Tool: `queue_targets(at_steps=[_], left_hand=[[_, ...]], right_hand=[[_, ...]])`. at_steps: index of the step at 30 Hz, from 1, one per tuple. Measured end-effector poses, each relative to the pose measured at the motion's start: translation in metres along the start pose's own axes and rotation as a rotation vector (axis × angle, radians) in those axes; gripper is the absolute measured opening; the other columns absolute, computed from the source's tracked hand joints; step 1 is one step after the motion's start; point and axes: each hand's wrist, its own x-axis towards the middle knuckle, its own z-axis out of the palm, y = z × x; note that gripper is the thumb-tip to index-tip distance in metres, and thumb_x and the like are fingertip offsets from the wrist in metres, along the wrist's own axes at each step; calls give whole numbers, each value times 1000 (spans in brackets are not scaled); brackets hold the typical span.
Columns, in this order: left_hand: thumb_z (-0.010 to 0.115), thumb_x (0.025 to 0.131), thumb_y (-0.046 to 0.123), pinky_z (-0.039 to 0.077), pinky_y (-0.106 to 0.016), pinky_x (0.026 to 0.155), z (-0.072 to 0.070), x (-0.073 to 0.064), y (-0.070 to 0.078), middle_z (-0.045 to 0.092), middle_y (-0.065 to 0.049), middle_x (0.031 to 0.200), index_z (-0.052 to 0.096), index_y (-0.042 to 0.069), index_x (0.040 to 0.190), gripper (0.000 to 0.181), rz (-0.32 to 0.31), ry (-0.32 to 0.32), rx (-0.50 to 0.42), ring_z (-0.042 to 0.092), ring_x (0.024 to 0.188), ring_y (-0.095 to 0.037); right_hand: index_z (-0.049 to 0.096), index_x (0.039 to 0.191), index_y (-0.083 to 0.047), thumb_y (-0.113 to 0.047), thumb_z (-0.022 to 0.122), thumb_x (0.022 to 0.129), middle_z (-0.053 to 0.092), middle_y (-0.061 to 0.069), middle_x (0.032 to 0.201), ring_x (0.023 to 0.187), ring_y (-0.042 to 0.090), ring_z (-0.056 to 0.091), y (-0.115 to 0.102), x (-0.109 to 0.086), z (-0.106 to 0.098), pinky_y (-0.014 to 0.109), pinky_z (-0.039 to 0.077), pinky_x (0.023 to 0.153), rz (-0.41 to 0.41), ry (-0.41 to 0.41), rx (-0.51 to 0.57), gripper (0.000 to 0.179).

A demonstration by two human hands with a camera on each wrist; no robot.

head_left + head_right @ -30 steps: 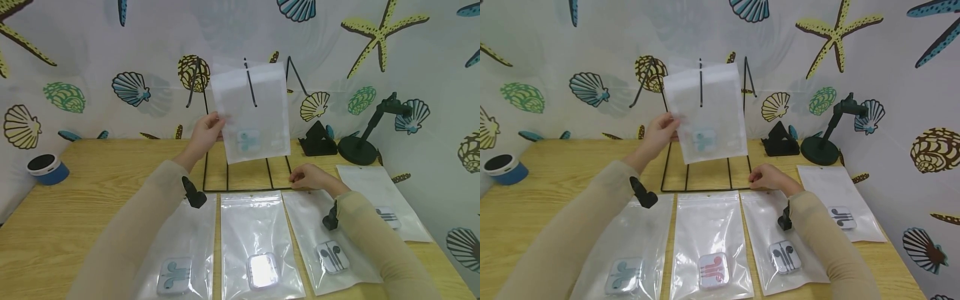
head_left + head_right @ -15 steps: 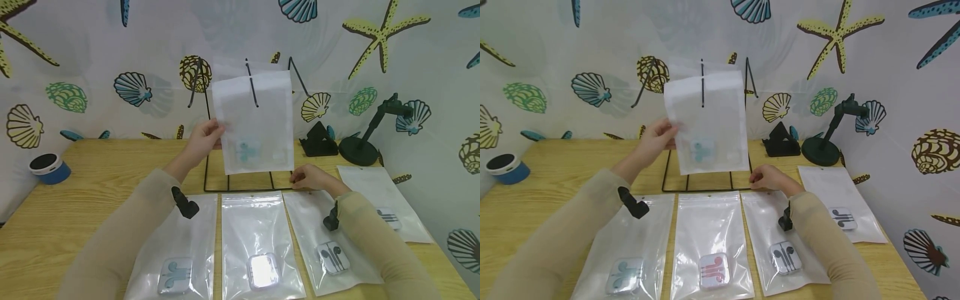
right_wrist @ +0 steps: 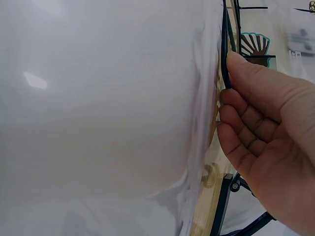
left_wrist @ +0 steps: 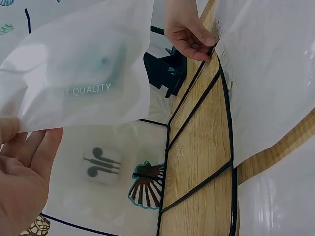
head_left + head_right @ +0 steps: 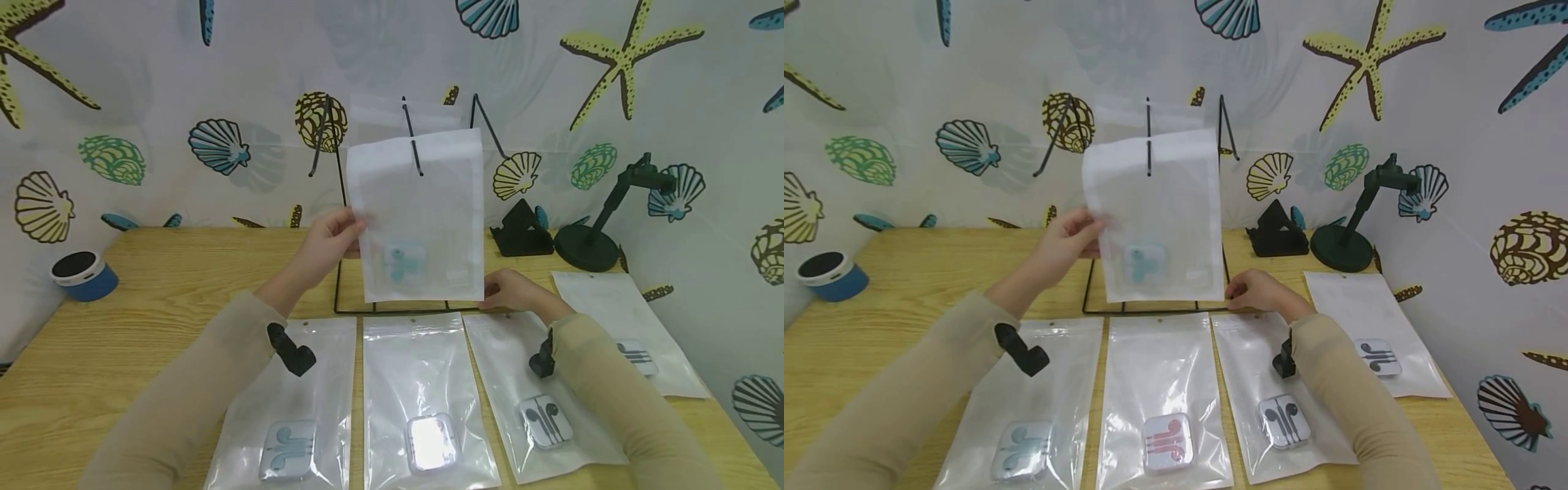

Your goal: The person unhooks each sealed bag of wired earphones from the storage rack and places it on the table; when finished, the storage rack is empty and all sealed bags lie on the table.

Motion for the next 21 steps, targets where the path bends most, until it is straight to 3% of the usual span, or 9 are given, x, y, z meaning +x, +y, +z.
queue_targets(at_steps=[6,14,21], left_hand=[[47,97,10,54,-32,72,-2,-9,-1,62,-3,96,51,-9,121,31,-13,-23,19,63,76,-14],[47,98,11,54,-32,73,-1,-23,2,61,-7,100,52,-7,121,30,-32,-77,51,63,79,-16],[47,97,8,54,-34,72,0,-31,2,62,-10,103,52,-8,121,29,13,-99,46,64,80,-18]], right_hand=[[67,94,-2,-10,69,82,64,2,84,75,16,55,-1,-2,-1,33,46,74,-50,8,-16,15],[67,96,-1,-9,69,82,65,3,85,75,16,55,-1,-3,-1,34,46,74,-44,4,14,16],[68,101,1,-9,70,82,66,5,91,81,17,59,1,-1,1,36,48,80,-21,9,16,22]])
